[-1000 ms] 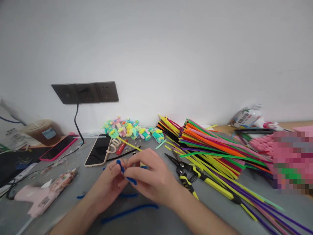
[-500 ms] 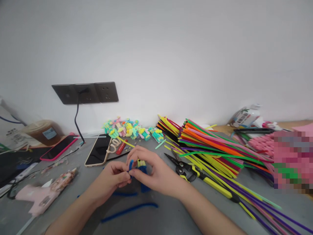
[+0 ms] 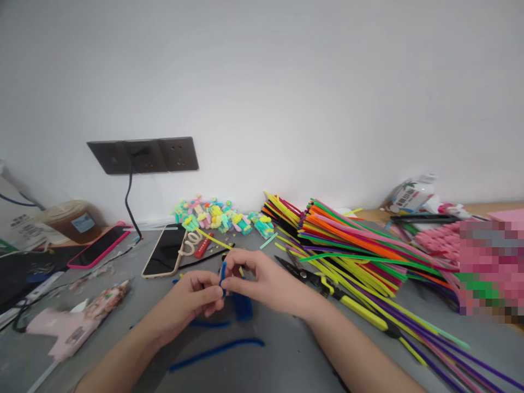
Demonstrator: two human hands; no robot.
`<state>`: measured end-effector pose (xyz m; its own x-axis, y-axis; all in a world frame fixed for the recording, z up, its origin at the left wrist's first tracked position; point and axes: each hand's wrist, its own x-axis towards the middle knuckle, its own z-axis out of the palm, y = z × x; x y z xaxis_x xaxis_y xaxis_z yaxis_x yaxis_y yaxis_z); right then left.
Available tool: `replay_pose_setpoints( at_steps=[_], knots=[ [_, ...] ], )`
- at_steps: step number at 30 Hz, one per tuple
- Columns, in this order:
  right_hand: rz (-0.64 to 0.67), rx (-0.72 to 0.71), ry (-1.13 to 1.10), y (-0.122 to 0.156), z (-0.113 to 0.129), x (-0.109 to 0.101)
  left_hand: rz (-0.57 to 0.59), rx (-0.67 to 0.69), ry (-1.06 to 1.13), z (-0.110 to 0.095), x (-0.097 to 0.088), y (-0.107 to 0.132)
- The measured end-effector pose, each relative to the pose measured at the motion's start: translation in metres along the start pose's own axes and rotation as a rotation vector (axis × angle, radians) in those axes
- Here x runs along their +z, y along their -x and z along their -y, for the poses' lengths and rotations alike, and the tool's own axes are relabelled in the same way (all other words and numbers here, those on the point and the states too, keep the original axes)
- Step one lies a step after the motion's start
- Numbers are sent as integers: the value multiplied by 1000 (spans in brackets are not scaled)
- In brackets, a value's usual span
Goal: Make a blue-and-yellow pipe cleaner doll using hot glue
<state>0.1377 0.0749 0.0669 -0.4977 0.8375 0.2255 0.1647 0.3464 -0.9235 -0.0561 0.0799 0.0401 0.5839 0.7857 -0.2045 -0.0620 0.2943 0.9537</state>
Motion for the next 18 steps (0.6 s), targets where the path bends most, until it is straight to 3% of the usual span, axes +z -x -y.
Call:
replay_pose_setpoints(
  at_steps=[7,18],
  knots=[
    [-184,84,20,-4,-12,13,-268,217,-304,-1,3,-4],
    [-157,97,11,-4,-13,15,-276,271,-577,-5,5,1]
  ],
)
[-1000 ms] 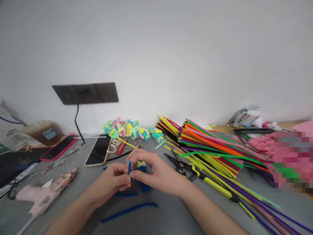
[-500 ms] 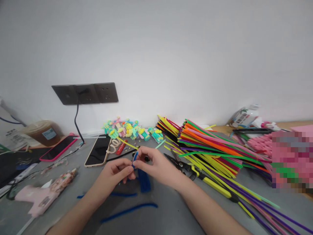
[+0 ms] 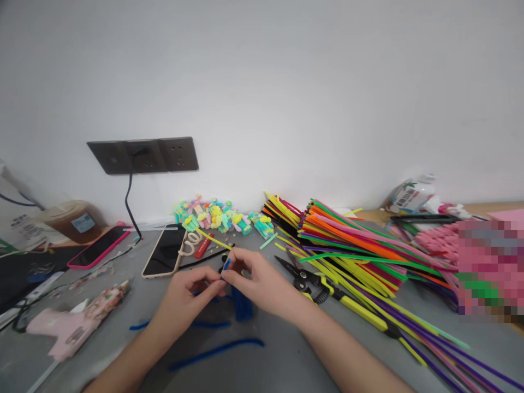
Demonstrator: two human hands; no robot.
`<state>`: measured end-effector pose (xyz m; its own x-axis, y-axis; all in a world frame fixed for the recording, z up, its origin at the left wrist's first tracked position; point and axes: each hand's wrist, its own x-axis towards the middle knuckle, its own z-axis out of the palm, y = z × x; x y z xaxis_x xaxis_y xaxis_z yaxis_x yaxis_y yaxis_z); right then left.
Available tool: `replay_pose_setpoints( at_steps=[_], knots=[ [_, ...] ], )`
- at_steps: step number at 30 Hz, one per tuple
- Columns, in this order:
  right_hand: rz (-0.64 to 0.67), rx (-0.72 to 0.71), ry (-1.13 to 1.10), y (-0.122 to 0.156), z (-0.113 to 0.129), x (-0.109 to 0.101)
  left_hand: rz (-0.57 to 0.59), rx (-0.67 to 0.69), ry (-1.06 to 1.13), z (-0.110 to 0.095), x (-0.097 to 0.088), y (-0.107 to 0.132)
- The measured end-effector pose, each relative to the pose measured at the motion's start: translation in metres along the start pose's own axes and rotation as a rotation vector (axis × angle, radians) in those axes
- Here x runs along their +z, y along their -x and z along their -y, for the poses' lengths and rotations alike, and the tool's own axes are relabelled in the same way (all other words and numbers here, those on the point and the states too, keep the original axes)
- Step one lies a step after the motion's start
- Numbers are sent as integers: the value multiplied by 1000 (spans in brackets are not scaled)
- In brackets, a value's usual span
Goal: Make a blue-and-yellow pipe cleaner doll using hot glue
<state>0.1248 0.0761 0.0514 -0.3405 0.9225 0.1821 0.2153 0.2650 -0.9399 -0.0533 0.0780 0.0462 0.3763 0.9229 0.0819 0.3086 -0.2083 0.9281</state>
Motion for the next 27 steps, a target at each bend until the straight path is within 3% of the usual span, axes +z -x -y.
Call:
replay_pose_setpoints(
  at_steps=[9,12,15,18,27],
  knots=[
    [30,94,-137,0,0,-2,-57,10,83,3,4,-1],
    [-114,-61,16,3,4,0,-58,-57,295,5,3,-3],
    [-294,-367,326,6,7,0,-24,-183,496,6,2,-5],
    [-282,-592,546,7,6,-1,25,-283,683,6,3,-4],
    [-157,-657,637,8,0,-1,33,-384,990,2,6,2]
  ],
)
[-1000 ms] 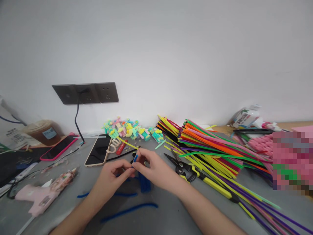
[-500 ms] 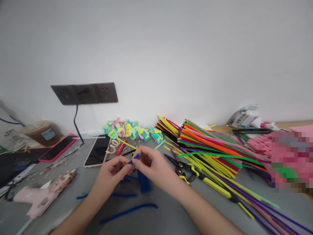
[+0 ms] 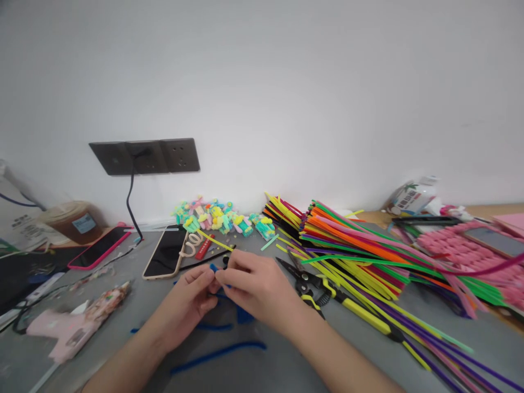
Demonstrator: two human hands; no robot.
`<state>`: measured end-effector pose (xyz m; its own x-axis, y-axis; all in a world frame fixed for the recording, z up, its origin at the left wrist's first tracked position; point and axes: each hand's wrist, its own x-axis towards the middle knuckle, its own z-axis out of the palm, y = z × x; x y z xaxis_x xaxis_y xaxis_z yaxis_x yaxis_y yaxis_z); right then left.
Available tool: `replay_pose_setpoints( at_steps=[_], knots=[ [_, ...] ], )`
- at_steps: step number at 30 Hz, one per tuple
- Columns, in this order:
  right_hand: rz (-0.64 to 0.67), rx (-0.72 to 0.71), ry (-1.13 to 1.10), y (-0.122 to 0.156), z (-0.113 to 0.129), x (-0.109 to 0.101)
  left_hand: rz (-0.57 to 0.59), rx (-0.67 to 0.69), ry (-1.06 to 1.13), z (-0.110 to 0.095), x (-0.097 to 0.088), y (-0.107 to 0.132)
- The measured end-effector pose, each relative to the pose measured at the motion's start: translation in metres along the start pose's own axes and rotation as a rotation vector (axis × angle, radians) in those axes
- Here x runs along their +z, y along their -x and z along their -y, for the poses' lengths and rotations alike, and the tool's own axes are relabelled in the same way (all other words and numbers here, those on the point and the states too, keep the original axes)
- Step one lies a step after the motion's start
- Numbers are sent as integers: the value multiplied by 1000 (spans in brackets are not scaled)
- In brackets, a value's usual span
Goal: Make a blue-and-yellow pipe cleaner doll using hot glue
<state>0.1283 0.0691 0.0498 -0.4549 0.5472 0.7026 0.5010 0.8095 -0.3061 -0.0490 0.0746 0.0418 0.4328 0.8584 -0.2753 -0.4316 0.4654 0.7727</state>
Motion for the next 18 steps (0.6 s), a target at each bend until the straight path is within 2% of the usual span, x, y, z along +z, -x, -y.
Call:
replay_pose_setpoints(
  at_steps=[5,14,18],
  knots=[
    [-26,-43,23,-1,3,-1,-5,-35,69,-1,0,0],
    [-43,-36,25,1,0,3,-56,27,67,-1,-1,-4],
    [-87,17,-95,-2,7,0,-39,32,53,-1,1,-2]
  ],
)
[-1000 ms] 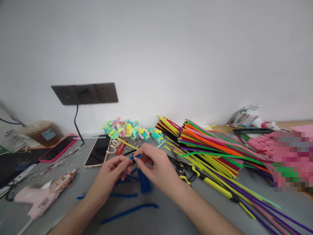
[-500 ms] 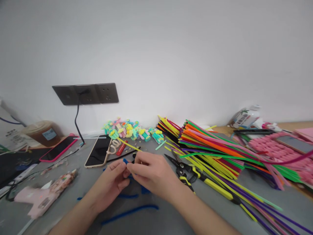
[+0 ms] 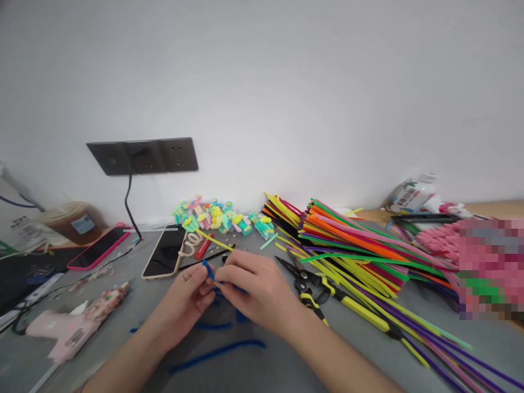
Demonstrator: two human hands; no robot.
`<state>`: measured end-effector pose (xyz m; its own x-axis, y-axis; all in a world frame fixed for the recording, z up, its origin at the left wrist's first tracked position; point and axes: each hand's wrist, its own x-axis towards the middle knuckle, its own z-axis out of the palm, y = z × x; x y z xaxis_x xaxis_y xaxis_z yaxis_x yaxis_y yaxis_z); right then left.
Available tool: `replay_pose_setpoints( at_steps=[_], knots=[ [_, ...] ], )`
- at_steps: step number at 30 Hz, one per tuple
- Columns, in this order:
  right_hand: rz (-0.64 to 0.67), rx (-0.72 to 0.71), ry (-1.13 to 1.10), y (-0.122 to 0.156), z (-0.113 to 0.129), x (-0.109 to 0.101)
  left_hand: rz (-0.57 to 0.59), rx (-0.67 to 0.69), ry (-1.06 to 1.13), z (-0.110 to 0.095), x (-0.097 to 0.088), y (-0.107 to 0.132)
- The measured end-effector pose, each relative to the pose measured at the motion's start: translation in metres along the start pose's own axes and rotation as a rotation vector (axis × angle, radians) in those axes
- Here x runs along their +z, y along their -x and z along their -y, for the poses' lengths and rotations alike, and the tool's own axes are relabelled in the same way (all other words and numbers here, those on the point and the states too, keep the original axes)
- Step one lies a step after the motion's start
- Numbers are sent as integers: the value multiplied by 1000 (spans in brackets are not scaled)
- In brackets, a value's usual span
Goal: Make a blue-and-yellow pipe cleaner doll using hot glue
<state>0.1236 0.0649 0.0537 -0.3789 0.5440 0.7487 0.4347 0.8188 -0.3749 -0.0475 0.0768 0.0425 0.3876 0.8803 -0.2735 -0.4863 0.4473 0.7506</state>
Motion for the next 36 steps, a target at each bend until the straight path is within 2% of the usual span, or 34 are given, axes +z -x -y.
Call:
replay_pose_setpoints(
  at_steps=[6,12,17,20,27,32,36],
  knots=[
    [16,178,-279,-7,6,-5,102,23,-124,-3,-5,0],
    [77,264,-350,-5,7,-8,127,74,-340,-7,-10,-2],
    [236,373,-477,-7,5,-12,220,139,-546,-13,-9,-1],
    [293,430,-566,-6,4,-14,259,157,-564,-16,-9,1],
    [239,450,-615,-6,3,-13,309,172,-572,-14,-9,2],
    [316,513,-639,-8,3,-13,314,144,-635,-16,-10,2],
    [374,523,-694,-7,2,-14,336,72,-645,-19,-10,4]
  ],
)
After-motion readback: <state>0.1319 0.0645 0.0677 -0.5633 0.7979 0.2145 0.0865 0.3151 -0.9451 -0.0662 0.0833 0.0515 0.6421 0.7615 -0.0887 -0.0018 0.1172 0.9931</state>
